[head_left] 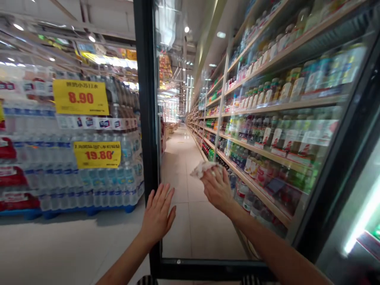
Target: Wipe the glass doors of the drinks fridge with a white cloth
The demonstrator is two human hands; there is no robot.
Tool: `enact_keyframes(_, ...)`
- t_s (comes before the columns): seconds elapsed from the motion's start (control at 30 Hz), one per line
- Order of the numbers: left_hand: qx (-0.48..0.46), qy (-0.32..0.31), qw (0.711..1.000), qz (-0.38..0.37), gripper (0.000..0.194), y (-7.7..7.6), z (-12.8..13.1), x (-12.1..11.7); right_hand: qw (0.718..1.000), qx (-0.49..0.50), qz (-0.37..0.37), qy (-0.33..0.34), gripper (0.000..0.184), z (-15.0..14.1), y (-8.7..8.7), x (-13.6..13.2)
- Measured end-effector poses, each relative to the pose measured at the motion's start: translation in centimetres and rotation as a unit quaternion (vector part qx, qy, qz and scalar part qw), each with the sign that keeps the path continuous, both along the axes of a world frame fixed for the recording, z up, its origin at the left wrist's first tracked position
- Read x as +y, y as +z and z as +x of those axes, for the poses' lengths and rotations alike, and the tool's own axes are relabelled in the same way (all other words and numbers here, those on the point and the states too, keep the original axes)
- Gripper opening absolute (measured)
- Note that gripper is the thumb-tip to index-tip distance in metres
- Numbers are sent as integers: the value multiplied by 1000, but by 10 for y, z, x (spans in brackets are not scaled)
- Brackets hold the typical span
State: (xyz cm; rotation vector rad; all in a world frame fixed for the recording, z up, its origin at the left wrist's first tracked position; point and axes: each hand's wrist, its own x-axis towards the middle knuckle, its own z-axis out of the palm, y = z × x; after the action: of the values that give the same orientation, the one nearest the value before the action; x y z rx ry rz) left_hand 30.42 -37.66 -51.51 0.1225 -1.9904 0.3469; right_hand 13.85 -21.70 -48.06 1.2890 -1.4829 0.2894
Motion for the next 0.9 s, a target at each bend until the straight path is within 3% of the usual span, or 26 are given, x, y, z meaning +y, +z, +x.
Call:
enact_keyframes(0.07, 19, 1, 1000, 8, 68, 3, 6, -5, 1000, -16, -6, -8, 36, 5, 3, -9)
enact_keyframes(0.2, 34, 27, 999, 14, 67, 12, 16, -16, 982, 92, 143, 87, 35, 17, 0, -28)
enact_keyframes(0.37, 34, 52, 998, 23, 68, 14, 22, -20, 999, -4, 12, 36, 36, 29, 18, -50)
enact_keyframes(0.53, 25, 43, 999, 13, 68, 7, 23, -22, 976, 71, 168, 123, 38, 35, -12, -58)
enact_keyframes(0.6, 25, 43, 999, 14, 68, 6, 23, -22, 976, 58, 171, 119, 38, 35, -16, -60)
enact_keyframes(0.73, 30, 41, 998, 29, 69, 9, 23, -20, 993, -19, 95, 74, 41, 35, -12, -61)
enact_keyframes(0.87, 18, 23, 999, 21, 69, 9, 19, -13, 971, 47, 204, 115, 39, 29, -29, -40)
enact_keyframes(0.9, 14, 17, 1000, 18, 69, 8, 16, -10, 971, 57, 203, 116, 37, 25, -31, -32)
